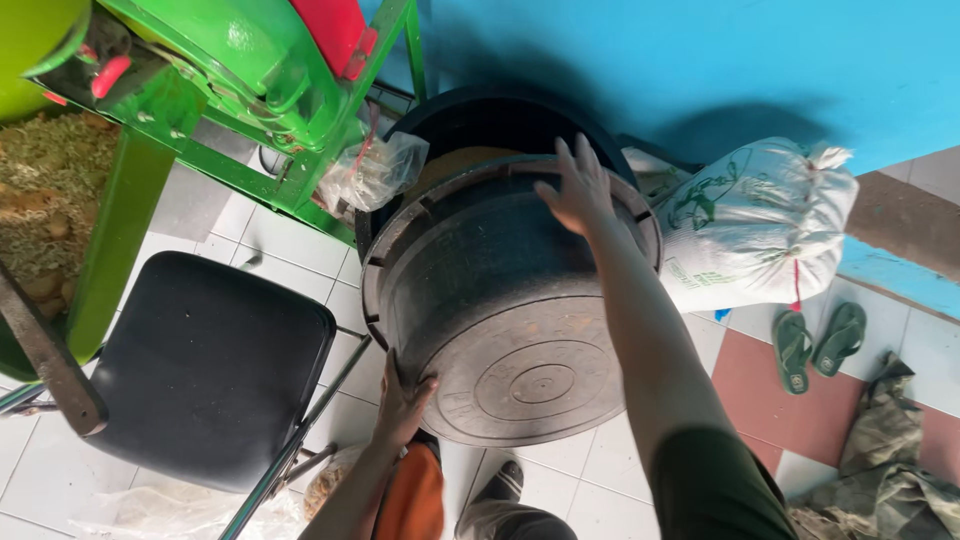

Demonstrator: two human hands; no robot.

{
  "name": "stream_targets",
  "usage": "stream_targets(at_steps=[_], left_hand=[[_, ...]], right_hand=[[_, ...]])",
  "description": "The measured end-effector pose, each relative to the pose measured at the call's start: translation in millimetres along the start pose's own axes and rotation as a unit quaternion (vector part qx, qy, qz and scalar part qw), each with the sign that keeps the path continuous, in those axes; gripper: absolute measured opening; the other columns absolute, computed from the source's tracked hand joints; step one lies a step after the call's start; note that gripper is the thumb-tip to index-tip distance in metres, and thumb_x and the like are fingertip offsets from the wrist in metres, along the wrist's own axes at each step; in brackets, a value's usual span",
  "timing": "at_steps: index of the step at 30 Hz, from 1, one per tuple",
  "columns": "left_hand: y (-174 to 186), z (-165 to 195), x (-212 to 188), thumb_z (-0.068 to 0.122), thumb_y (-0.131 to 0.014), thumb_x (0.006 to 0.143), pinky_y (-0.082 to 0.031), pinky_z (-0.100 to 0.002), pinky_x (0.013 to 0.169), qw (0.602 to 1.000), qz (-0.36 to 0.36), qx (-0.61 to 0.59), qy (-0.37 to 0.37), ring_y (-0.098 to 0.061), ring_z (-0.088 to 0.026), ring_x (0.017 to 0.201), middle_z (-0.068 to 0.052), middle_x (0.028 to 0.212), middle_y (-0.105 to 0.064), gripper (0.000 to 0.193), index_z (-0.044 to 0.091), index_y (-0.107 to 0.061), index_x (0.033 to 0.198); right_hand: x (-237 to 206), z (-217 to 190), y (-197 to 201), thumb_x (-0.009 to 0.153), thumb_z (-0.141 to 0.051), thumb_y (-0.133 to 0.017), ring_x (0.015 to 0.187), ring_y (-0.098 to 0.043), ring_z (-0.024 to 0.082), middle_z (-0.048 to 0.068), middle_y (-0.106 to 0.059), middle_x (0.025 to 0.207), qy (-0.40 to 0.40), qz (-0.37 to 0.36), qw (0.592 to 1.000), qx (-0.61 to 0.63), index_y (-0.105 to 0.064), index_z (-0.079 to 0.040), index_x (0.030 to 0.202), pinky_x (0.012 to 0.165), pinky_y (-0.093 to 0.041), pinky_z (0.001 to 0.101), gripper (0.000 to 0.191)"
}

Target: The person operates a small motorized grain mill. They scoop cracked grain from the machine's discharge chute with a hand scoop, push the material back toward the mill, and at the end scoop the freshly ground flour from a large basin into a small bowl.

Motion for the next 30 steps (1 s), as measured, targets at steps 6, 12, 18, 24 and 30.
stream_targets(at_steps=[6, 12, 18, 24, 30], left_hand=[[-1.8, 12.2, -24.9, 0.042, -0.077, 0.086, -0.043, -0.048, 0.109, 0.995, 0.013, 0.052, -0.082, -0.047, -0.042, 0.135, -0.030, 0.149, -0.039, 0.107, 0.002, -0.012, 0.160], [-3.9, 1.2, -73.1, 0.043, -0.076, 0.089, -0.032, -0.050, 0.118, 0.994, -0.053, 0.054, -0.084, -0.031, -0.044, 0.149, -0.028, 0.161, -0.027, 0.106, 0.001, -0.009, 0.160], [10.0, -23.8, -126.7, 0.051, -0.072, 0.091, -0.020, -0.058, 0.118, 0.871, -0.190, 0.444, -0.090, -0.021, -0.041, 0.151, -0.020, 0.164, -0.016, 0.096, 0.016, -0.017, 0.161], [179.0, -5.6, -192.9, 0.033, -0.073, 0.079, -0.028, -0.060, 0.119, 0.949, 0.104, 0.278, -0.102, -0.025, -0.042, 0.150, -0.024, 0.163, -0.023, 0.082, 0.012, -0.041, 0.151], [400.9, 18.6, -302.2, 0.035, -0.079, 0.091, -0.026, -0.071, 0.119, 0.741, 0.526, 0.418, -0.014, -0.011, -0.051, 0.158, -0.033, 0.168, -0.010, 0.096, 0.000, -0.024, 0.162]], right_hand=[[30.8, -34.1, -39.5, 0.096, -0.067, -0.056, 0.143, -0.030, 0.043, 0.018, -0.038, 0.154, 0.005, -0.152, 0.980, -0.126, -0.030, -0.019, 0.157, 0.114, -0.027, 0.0582, 0.081], [-14.6, -28.1, -25.8, 0.099, -0.068, -0.054, 0.098, -0.069, 0.042, 0.025, -0.072, 0.103, 0.110, -0.238, 0.944, -0.201, -0.066, -0.004, 0.120, 0.085, -0.054, 0.0532, 0.068], [-186.0, 92.5, 8.5, 0.093, -0.069, -0.056, 0.120, -0.062, 0.038, 0.022, -0.063, 0.127, 0.006, -0.351, 0.936, -0.033, -0.054, -0.002, 0.133, 0.099, -0.049, 0.0475, 0.079], [-435.5, 134.5, 3.9, 0.075, -0.035, -0.088, 0.109, -0.061, 0.029, 0.013, -0.064, 0.118, -0.104, -0.257, 0.864, 0.421, -0.055, -0.003, 0.126, 0.091, -0.055, 0.0490, 0.069], [-544.1, 160.4, 15.2, 0.069, -0.038, -0.088, 0.103, -0.063, 0.034, 0.013, -0.062, 0.112, -0.070, -0.271, 0.954, -0.106, -0.062, -0.019, 0.127, 0.089, -0.053, 0.0479, 0.066]])
Point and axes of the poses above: each hand's wrist, its own x-axis towards the middle knuckle, its own y-axis out of the back of the hand, z = x × y, the point moved 10 cm from there along x, towards the middle knuckle
